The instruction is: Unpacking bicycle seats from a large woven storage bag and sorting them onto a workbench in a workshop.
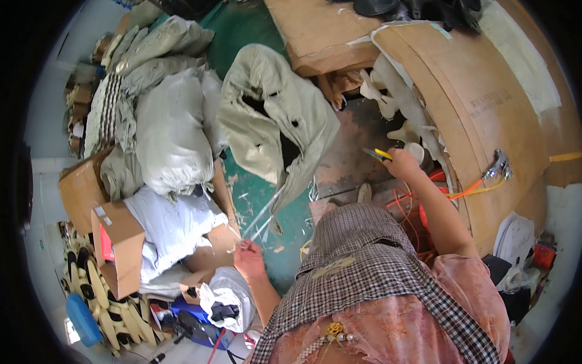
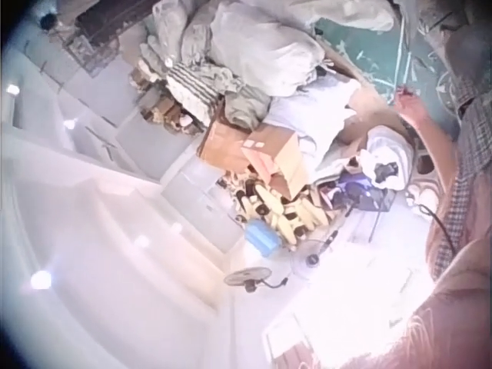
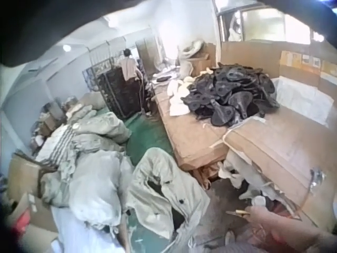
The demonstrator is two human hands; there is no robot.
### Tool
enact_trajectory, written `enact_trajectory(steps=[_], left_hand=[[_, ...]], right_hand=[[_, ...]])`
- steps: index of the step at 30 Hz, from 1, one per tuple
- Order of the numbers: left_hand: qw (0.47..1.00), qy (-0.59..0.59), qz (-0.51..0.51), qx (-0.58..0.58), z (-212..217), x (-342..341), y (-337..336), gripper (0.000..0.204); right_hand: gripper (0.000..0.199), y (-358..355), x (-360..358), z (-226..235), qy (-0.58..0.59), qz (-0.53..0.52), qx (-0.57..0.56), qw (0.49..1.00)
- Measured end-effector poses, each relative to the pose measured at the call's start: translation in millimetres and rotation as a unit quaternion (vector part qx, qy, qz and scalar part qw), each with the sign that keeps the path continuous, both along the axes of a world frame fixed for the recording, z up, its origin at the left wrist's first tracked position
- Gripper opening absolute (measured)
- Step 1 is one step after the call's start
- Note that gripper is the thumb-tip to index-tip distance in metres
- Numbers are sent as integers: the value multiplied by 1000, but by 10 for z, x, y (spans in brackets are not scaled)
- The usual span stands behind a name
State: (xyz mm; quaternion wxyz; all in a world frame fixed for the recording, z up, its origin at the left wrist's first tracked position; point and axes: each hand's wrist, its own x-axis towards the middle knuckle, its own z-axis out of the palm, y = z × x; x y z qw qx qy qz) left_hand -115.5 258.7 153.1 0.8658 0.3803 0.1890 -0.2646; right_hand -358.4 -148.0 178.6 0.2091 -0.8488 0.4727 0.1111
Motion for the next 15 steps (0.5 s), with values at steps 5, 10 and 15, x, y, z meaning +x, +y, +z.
enact_trajectory(steps=[5,10,15], left_hand=[[992,-105,-52,-38,597,86,-276,12],[978,-154,-133,51,950,-124,-569,14],[973,-177,-136,65,1004,-289,-593,9]], right_hand=[[26,717,701,519,-272,215,205,915],[27,1357,1165,360,-159,255,163,940],[25,1143,990,271,-162,311,252,902]])
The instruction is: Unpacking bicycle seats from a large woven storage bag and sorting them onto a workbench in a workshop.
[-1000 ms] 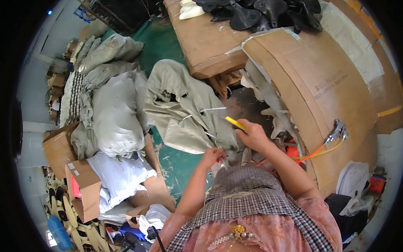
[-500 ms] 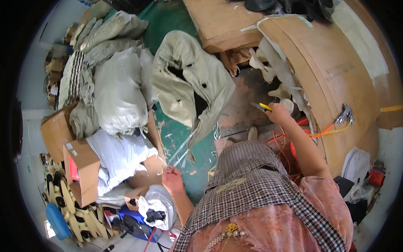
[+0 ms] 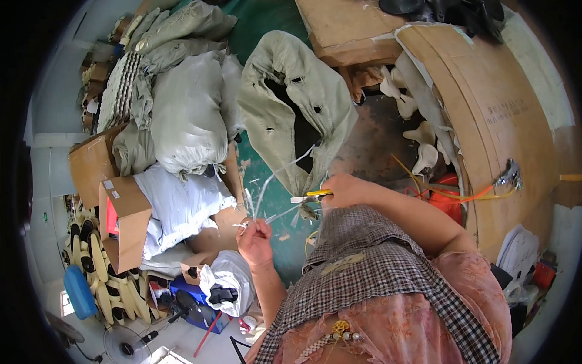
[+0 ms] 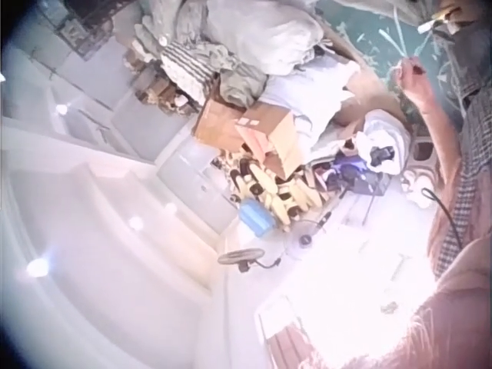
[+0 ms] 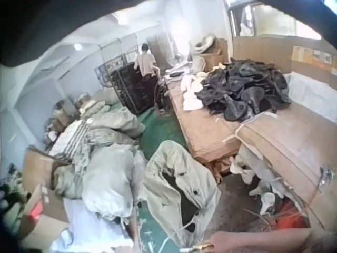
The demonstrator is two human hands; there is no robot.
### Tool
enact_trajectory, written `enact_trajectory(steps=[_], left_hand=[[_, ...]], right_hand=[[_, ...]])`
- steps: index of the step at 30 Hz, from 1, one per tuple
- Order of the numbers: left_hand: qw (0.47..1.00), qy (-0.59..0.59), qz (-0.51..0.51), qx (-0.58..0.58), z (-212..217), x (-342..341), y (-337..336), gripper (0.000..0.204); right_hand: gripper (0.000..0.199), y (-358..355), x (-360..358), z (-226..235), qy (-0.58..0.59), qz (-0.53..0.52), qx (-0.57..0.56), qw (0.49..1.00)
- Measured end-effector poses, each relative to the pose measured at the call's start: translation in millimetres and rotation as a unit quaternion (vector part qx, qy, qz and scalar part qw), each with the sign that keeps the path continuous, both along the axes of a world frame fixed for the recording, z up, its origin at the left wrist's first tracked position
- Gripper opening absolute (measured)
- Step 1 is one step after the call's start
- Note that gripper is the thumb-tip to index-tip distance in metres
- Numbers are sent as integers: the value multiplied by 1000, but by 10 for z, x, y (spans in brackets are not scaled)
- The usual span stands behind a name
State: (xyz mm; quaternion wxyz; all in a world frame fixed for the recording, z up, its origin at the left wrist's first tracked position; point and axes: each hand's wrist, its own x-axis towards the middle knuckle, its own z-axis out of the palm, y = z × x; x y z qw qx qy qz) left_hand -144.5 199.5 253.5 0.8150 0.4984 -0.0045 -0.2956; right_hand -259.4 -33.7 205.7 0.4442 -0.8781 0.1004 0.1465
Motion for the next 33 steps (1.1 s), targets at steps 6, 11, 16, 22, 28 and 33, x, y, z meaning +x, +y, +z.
enact_trajectory(steps=[6,11,16,22,28,33], left_hand=[[999,-34,20,4,199,-152,-282,11],[958,27,-140,-249,538,-501,-900,17],[893,-344,-160,-244,1980,-189,-1384,16],[859,-331,-21,390,154,757,-1236,33],[780,-65,-240,574,-1585,-9,-811,39],[792,37,-224,566,-2041,-322,-712,19]], right_hand=[[23,-277,-258,266,101,-20,171,980],[24,-340,-268,212,102,37,244,964],[23,-181,-828,-143,-86,-77,193,974],[35,-1687,-3267,140,-65,-653,175,734],[35,-1315,-4742,-120,-173,-910,98,364],[33,-1083,-5958,-536,-131,-948,-31,289]])
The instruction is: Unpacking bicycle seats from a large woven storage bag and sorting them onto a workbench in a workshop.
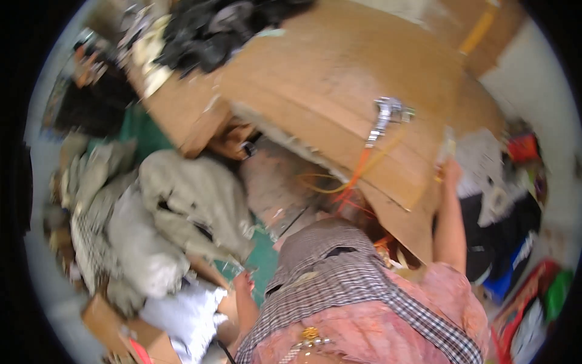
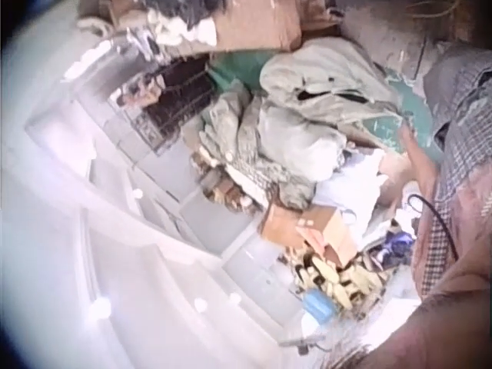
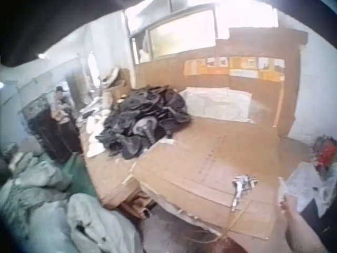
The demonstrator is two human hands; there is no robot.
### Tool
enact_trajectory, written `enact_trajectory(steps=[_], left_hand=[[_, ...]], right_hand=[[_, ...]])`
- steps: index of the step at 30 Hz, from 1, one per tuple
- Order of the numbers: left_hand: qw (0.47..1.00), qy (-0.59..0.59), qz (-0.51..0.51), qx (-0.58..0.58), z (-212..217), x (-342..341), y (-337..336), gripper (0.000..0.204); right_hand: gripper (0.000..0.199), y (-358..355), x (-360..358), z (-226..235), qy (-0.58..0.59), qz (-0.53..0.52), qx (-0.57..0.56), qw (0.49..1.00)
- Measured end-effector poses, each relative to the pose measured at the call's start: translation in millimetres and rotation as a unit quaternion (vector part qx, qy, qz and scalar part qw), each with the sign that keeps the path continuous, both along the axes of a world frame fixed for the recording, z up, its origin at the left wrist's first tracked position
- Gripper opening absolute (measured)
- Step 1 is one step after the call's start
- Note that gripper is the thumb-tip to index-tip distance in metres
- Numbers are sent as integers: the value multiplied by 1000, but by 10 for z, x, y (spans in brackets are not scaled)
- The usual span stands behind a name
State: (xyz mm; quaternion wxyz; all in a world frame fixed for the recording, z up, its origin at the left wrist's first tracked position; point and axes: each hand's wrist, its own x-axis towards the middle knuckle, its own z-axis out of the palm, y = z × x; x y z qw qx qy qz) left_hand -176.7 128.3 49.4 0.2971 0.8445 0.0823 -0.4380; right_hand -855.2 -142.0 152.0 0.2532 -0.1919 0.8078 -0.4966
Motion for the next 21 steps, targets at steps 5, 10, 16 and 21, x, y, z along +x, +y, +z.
enact_trajectory(steps=[5,10,16,21], left_hand=[[996,28,78,-44,189,67,149,16],[962,-62,210,-161,734,13,1441,12],[881,-223,357,-218,1225,-627,2605,18],[566,-538,590,-204,2213,-2138,4355,22]], right_hand=[[49,-168,-1141,-489,574,56,24,817],[40,-1048,1196,111,491,298,-153,804],[29,-1420,3564,-361,146,713,-188,660],[26,211,5461,-226,26,877,-177,446]])
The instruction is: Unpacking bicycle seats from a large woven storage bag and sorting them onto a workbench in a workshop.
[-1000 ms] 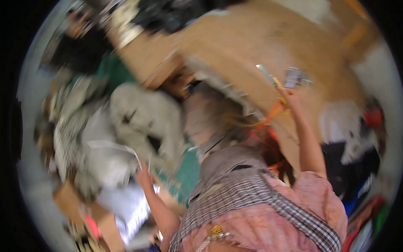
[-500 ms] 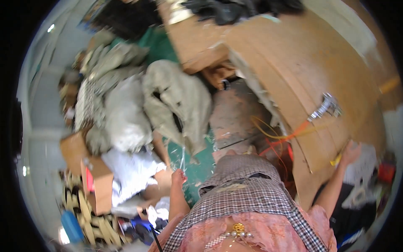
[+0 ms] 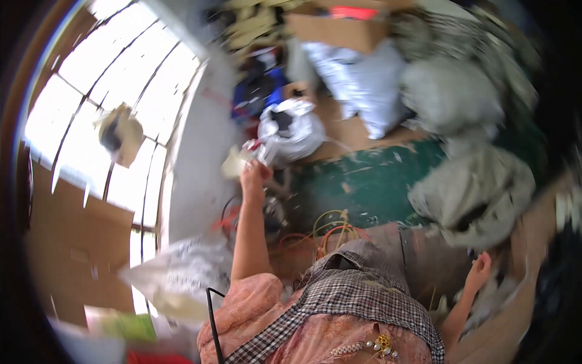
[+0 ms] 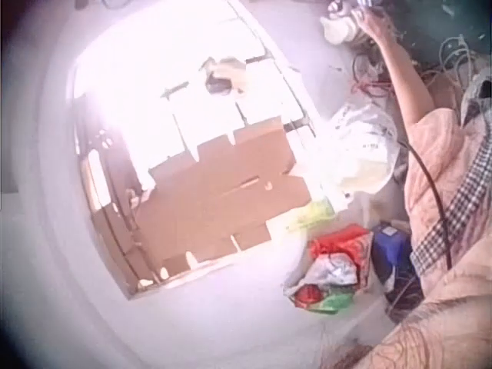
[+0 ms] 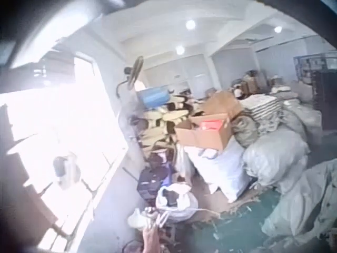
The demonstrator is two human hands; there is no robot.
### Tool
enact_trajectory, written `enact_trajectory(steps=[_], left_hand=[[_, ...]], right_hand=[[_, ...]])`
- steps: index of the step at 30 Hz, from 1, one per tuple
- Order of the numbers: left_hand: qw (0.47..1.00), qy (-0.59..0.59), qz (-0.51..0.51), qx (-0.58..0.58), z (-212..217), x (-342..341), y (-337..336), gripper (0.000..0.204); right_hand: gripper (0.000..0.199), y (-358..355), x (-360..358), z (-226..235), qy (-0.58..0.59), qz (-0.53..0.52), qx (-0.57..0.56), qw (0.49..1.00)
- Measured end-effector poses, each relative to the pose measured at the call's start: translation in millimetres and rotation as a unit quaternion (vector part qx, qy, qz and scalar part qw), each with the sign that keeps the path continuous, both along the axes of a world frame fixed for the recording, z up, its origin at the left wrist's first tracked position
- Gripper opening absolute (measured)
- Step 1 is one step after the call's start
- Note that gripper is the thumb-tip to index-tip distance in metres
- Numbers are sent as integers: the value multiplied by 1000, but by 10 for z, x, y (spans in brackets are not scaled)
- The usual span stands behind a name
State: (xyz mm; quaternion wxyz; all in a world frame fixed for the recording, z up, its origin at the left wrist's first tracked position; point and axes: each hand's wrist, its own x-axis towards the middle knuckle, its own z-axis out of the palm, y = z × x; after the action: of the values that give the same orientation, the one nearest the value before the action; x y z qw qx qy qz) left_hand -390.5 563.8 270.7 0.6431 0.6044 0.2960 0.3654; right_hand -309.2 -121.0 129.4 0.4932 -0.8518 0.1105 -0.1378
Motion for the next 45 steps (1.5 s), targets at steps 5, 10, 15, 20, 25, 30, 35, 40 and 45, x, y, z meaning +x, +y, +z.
enact_trajectory(steps=[5,10,15,20,25,30,35,40,45], left_hand=[[816,-153,487,273,1682,-2139,501,15],[580,-198,724,316,1873,-3753,-87,22],[533,365,693,321,548,-4638,27,16],[505,607,568,232,1039,-4842,730,18],[505,706,442,226,524,-5202,1266,22],[504,747,399,171,183,-4625,1165,22],[474,784,375,143,169,-5644,1041,23],[486,795,219,291,-6,-7741,-309,24],[567,631,1,530,-162,-4143,3105,24]], right_hand=[[21,1623,838,-20,31,228,-21,973],[16,3274,1104,-10,52,436,61,896],[14,4570,707,431,43,609,-37,791],[14,4886,581,337,55,670,-34,740],[13,4683,456,2,80,670,-112,730],[16,4482,363,-199,153,672,-194,698],[15,4460,464,-430,185,642,-192,719],[9,4241,499,-484,117,614,-154,766],[14,4067,490,-700,188,571,-195,775]])
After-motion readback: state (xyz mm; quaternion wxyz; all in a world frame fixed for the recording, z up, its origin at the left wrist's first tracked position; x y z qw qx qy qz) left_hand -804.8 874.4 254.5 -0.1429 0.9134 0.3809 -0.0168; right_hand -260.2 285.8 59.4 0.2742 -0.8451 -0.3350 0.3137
